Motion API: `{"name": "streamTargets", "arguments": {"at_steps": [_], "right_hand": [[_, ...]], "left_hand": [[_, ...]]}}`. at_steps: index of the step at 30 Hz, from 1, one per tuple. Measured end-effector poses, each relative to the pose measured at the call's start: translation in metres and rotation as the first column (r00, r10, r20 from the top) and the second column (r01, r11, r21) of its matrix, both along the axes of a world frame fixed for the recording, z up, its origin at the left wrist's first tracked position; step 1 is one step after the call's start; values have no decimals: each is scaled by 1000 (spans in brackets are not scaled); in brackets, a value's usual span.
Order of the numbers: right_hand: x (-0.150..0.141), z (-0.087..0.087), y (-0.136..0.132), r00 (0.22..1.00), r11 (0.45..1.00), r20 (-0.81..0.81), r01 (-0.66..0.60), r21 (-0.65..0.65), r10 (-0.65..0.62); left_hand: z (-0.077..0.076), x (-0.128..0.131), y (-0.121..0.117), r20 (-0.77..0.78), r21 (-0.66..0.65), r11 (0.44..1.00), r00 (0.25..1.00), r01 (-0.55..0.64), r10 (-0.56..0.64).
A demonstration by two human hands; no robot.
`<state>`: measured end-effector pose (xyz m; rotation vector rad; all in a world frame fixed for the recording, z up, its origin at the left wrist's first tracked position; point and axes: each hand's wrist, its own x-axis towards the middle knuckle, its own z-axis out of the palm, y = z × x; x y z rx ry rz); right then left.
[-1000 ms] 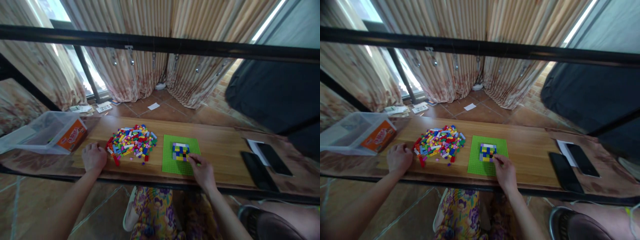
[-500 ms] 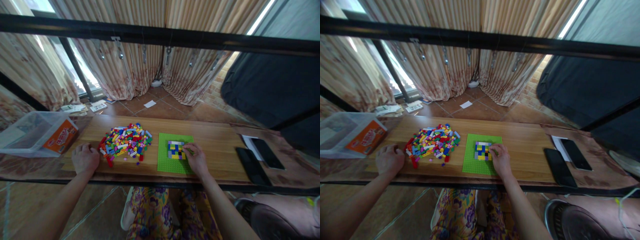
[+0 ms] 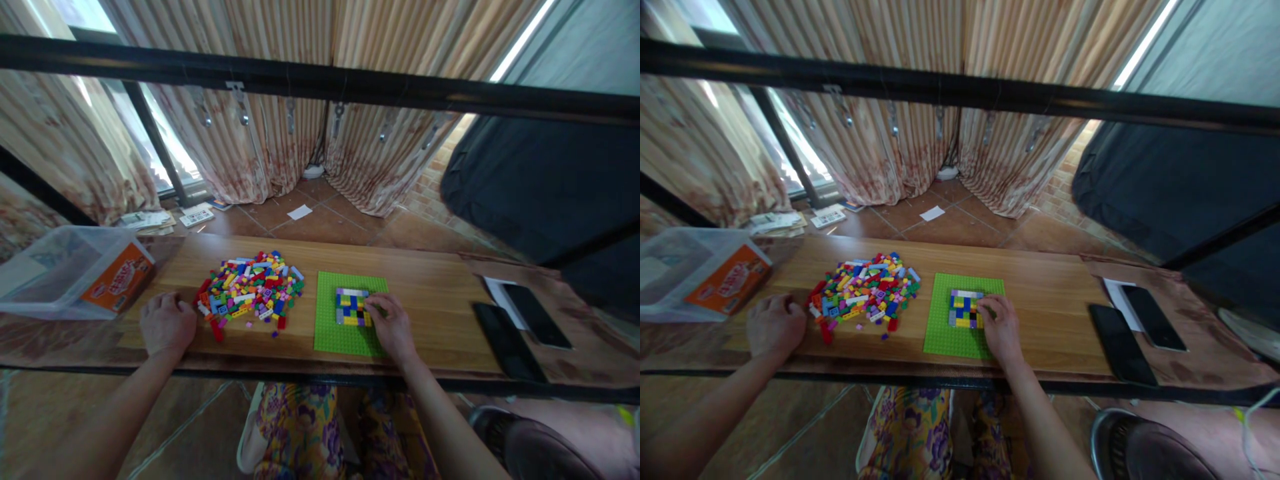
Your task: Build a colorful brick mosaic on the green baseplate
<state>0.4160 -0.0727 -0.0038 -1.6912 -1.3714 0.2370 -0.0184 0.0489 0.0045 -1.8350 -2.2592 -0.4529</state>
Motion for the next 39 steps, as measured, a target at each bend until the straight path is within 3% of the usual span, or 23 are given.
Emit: {"name": "streamTargets", "arguments": {"at_steps": [16,24,33,39], "right_hand": [[1,-11,2,985,998,-158,70,-2,-69],[-2,-7,8,957,994,-269,96,-55,-107],[4,-14,13,927,983,-341,109,-145,-154],[6,-5,16,923,983,-357,89,-159,-141]], "left_hand": [[3,4,-1,29,-15,999,999,-31,32],[-4,-1,1,8,13,1000,1000,-14,14],[-4,-1,0,36,29,999,999,-14,13],[1,2,-3,18,22,1000,1000,6,-6]]}}
